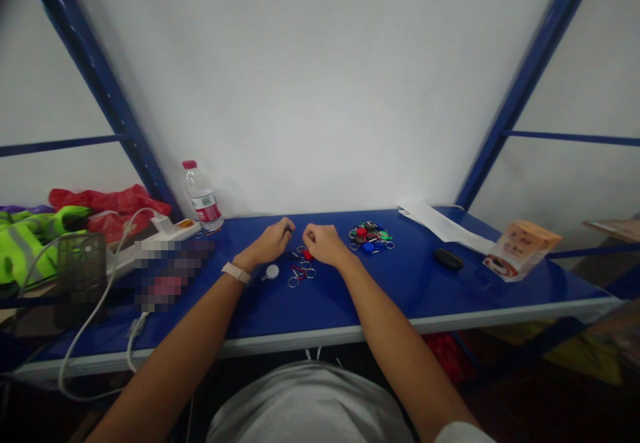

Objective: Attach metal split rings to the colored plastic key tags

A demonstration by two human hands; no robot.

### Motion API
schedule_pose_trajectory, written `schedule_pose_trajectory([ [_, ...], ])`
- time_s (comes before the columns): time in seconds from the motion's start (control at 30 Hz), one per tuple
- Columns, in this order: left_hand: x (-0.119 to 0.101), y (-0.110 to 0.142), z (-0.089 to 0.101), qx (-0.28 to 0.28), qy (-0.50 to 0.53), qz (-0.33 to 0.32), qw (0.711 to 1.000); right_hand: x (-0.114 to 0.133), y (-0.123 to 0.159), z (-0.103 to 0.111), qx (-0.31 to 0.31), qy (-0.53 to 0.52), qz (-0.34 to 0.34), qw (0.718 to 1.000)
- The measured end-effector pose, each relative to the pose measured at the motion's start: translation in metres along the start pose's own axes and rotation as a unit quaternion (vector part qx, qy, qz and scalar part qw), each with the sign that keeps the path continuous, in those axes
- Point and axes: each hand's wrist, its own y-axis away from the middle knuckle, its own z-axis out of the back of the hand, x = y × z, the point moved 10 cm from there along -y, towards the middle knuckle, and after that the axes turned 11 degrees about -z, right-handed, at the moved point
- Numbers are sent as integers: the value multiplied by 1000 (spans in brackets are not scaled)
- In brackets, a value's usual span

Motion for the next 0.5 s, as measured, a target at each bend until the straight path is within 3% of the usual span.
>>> schedule_pose_trajectory([
  [0.5, 0, -1, -3, 1, 2, -8, 1000, 0, 0, -1, 5, 0, -4, 1000],
])
